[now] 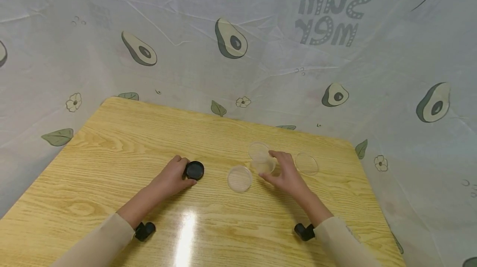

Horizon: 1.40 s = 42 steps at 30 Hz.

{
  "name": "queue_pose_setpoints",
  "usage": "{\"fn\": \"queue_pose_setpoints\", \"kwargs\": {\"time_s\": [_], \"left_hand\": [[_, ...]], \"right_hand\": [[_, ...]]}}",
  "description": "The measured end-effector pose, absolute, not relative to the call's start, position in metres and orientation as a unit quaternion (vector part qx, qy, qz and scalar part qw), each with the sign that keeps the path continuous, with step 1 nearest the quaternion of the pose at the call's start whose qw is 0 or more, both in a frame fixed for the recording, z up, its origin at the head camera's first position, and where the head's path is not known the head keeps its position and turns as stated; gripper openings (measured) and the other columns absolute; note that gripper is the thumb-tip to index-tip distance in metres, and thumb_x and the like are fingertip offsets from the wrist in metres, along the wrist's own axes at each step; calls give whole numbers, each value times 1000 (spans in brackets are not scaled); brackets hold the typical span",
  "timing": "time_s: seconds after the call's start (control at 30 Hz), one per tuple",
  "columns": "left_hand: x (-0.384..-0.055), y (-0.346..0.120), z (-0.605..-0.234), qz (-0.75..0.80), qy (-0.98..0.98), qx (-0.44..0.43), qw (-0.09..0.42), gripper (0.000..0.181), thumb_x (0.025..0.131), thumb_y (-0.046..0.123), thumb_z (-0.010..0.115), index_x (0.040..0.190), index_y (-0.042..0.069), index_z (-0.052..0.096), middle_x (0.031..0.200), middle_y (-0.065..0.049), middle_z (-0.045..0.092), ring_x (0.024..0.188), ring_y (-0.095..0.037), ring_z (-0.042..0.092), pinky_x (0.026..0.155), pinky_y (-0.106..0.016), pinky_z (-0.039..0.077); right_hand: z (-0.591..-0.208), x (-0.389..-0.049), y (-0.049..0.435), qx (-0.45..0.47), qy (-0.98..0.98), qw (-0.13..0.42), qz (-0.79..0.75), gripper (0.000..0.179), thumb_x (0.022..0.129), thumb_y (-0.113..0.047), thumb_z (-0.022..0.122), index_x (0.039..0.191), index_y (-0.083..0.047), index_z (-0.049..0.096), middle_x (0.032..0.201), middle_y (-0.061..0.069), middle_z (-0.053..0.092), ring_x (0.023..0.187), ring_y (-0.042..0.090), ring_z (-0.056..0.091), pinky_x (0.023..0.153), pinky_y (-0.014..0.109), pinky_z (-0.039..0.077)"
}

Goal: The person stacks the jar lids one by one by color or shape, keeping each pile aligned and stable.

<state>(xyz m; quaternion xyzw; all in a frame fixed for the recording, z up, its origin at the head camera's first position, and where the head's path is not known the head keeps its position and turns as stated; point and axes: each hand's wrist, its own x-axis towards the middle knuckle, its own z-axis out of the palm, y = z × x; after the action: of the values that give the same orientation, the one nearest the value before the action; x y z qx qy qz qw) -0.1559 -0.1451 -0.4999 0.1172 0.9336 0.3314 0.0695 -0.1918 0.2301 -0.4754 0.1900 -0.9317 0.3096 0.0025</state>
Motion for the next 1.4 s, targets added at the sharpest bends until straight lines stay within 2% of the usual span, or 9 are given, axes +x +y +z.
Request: {"fn": "queue_pose_setpoints", "kwargs": {"time_s": [0.5, 0.83, 1.4], "left_hand": [[-155, -145, -500, 335, 932, 118, 71, 49, 90, 19, 85, 123, -9, 61, 103, -14, 54, 81, -20, 48, 73, -37, 46], [-155, -145, -498, 334, 933, 116, 73, 47, 90, 18, 84, 122, -8, 61, 102, -15, 54, 80, -20, 48, 73, -37, 46], [-155, -145, -498, 336, 933, 114, 69, 48, 89, 18, 85, 122, -9, 62, 102, -15, 55, 81, -20, 49, 74, -37, 46]], "right_hand": [[-470, -165, 196, 236, -920, -35, 312, 80, 87, -31, 87, 151, 0, 49, 147, 16, 53, 141, 35, 43, 112, 59, 43], [-477, -163, 190, 240, -923, -49, 298, 80, 88, -36, 87, 151, -3, 50, 148, 15, 53, 142, 34, 43, 113, 57, 44], [-481, -162, 184, 251, -924, -52, 283, 83, 87, -36, 87, 153, -2, 48, 151, 16, 51, 144, 34, 42, 112, 56, 45]]}}
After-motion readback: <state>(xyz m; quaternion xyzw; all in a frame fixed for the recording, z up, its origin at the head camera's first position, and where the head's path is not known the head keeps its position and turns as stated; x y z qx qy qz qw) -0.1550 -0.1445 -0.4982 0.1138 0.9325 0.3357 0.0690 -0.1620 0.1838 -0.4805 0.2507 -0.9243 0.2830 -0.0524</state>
